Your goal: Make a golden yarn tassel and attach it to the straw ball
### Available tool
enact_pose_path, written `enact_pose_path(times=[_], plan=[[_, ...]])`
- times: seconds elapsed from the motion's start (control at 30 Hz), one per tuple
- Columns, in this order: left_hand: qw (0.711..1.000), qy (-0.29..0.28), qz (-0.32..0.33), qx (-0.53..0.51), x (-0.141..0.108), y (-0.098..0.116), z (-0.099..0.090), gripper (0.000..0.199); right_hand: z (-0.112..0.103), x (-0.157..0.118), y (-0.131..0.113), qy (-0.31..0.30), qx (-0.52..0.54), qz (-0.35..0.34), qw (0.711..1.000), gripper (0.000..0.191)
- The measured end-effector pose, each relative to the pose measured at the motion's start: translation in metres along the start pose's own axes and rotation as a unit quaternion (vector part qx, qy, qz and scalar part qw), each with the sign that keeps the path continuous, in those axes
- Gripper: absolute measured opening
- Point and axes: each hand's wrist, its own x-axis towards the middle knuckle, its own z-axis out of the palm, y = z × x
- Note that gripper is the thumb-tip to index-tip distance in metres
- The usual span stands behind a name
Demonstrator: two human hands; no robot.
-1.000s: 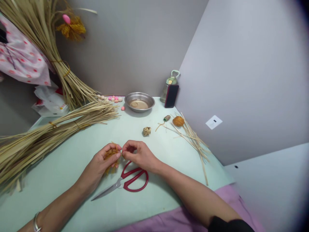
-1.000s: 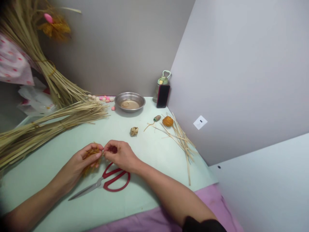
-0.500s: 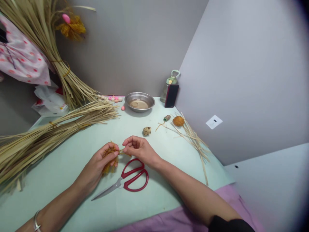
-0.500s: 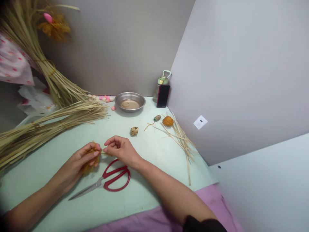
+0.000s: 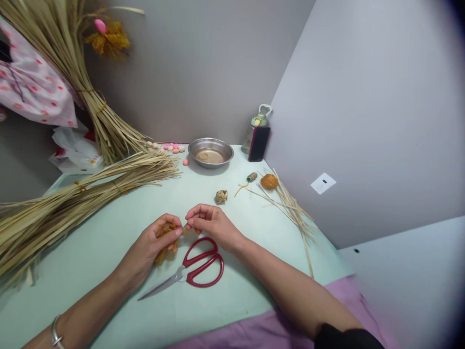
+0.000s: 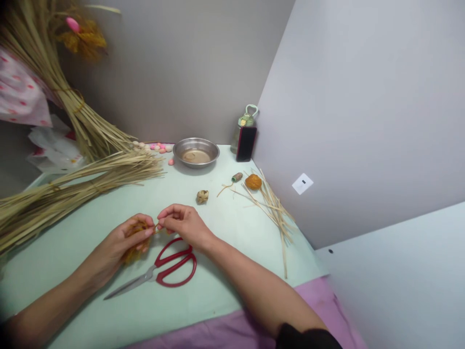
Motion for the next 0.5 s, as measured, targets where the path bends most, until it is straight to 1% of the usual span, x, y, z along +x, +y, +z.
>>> enact_pose_path(times=[0.13, 0.23, 0.3, 0.37, 0.5], plan=[[0.999, -0.018, -0.023, 0.013, -0.0004, -0.0003, 0.0007, 0.02, -0.0014, 0.0001, 0.0003, 0.001, -0.016, -0.006, 1.0, 0.026], [1.0, -0.015, -0.025, 0.006, -0.0014, 0.0004, 0.0016, 0.018, -0.0012, -0.001, 0.0004, -0.008, -0.034, -0.007, 0.999, 0.028], [1.0, -0.013, -0.024, -0.004, -0.002, 0.0017, 0.0019, 0.018, 0.0004, -0.0029, 0.0003, -0.02, -0.064, -0.015, 0.998, 0.028], [1.0, -0.011, -0.023, -0.016, -0.0026, 0.0033, 0.0022, 0.019, 0.0029, -0.0055, 0.0001, -0.018, -0.116, -0.037, 0.992, 0.024], [0.999, -0.011, -0.024, -0.022, -0.0035, 0.0063, 0.0037, 0.02, 0.0071, -0.0096, -0.0004, 0.022, -0.208, -0.089, 0.974, 0.012]])
